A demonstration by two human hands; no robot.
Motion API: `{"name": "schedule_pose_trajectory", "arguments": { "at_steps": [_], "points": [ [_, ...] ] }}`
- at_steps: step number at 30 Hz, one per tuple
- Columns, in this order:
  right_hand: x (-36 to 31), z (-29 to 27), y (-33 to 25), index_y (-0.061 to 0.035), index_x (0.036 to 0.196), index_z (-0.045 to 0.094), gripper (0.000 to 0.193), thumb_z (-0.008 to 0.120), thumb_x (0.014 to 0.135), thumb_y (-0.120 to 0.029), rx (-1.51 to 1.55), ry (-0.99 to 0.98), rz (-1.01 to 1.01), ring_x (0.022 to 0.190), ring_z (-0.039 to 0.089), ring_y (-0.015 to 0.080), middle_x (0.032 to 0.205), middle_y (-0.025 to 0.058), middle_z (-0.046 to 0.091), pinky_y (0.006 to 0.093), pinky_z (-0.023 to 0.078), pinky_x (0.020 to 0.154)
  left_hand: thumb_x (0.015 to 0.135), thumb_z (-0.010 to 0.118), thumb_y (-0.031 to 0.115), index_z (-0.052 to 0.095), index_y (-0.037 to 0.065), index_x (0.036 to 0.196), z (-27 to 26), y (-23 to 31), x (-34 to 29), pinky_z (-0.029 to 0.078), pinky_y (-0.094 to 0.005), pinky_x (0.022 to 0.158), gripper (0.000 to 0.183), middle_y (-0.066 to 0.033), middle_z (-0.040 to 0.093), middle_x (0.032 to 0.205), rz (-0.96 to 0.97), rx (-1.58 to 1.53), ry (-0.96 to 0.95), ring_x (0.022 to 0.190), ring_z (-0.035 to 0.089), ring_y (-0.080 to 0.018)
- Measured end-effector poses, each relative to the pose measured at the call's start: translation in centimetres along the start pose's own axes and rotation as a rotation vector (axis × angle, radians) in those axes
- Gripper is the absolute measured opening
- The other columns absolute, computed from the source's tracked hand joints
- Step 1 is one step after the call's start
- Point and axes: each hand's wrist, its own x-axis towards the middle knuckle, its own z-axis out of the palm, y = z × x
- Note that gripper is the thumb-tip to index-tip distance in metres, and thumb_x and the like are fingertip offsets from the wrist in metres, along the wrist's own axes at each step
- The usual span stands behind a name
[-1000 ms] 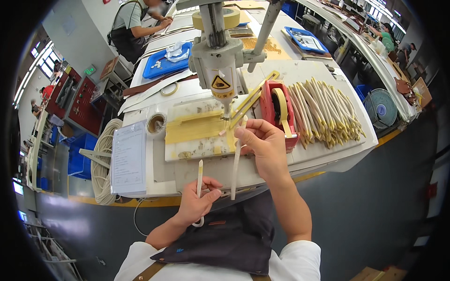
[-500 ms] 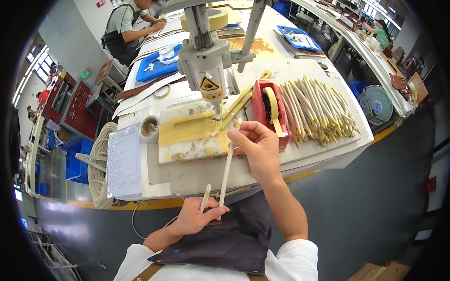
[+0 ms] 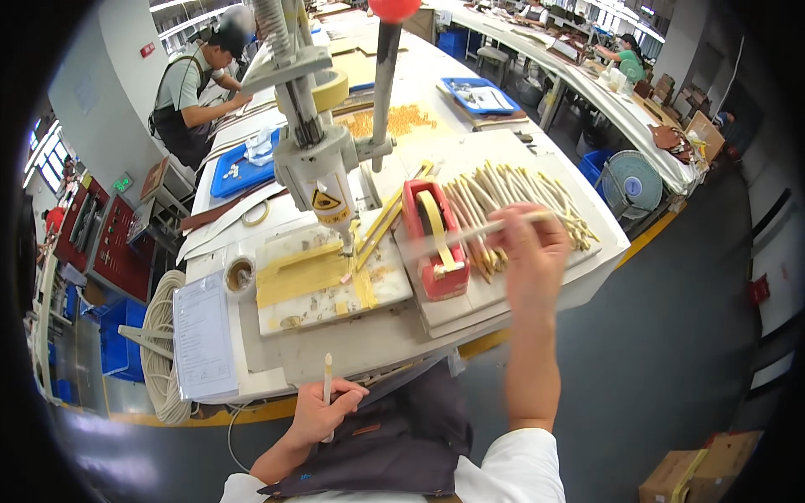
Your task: The person inserts a white cable into a yellow plastic sleeve and uses a manual press machine to crimp the connection. They repeat this process for multiple cables, pulling new lengths from a coil and stacking the finished units on the table.
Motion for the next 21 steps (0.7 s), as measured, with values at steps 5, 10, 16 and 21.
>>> {"name": "schedule_pose_trajectory", "arguments": {
  "at_steps": [5, 10, 16, 21],
  "points": [
    [5.3, -5.5, 1.4, 0.0043, 0.097, 0.069, 0.01, 0.072, 0.088, -0.001, -0.576, 0.193, -0.223, 0.083, 0.071, 0.0147, 0.091, 0.0094, 0.072, 0.0253, 0.057, 0.075, 0.099, 0.057, 0.012, 0.067, -0.001, 0.114, -0.6, -1.8, 0.4, 0.037, -0.02, 0.049, 0.023, -0.0029, 0.063, 0.073, -0.033, -0.256, 0.006, 0.055, 0.048, -0.0041],
    [7.1, -9.9, 3.3, 0.0003, 0.092, 0.07, 0.01, 0.071, 0.082, 0.001, -1.215, 0.109, -0.482, 0.08, 0.071, 0.026, 0.09, 0.0145, 0.071, 0.0325, 0.056, 0.076, 0.102, 0.047, 0.015, 0.062, -0.001, 0.104, -0.9, -2.2, 0.7, 0.034, -0.021, 0.041, 0.022, -0.0051, 0.059, 0.069, 0.159, -0.564, 0.072, 0.046, 0.041, -0.0046],
    [6.1, -10.3, 2.5, -0.0013, 0.086, 0.07, 0.007, 0.07, 0.081, -0.005, -1.515, -0.012, -0.402, 0.088, 0.066, 0.034, 0.093, 0.0144, 0.071, 0.0431, 0.052, 0.082, 0.105, 0.052, 0.024, 0.067, -0.002, 0.109, -1.9, -1.7, 0.8, 0.036, -0.0196, 0.045, 0.03, -0.0007, 0.06, 0.07, 0.059, -0.208, 0.062, 0.05, 0.043, -0.0032],
    [2.2, -2.3, 1.1, -0.0015, 0.087, 0.07, 0.009, 0.071, 0.078, 0.0, -1.198, -0.113, -0.576, 0.093, 0.066, 0.0318, 0.095, 0.0129, 0.072, 0.0396, 0.051, 0.084, 0.105, 0.053, 0.028, 0.067, -0.001, 0.118, -2.4, -0.3, -0.1, 0.039, -0.0186, 0.051, 0.035, 0.0027, 0.062, 0.074, 0.083, -0.035, 0.006, 0.056, 0.047, -0.0027]
  ]
}}
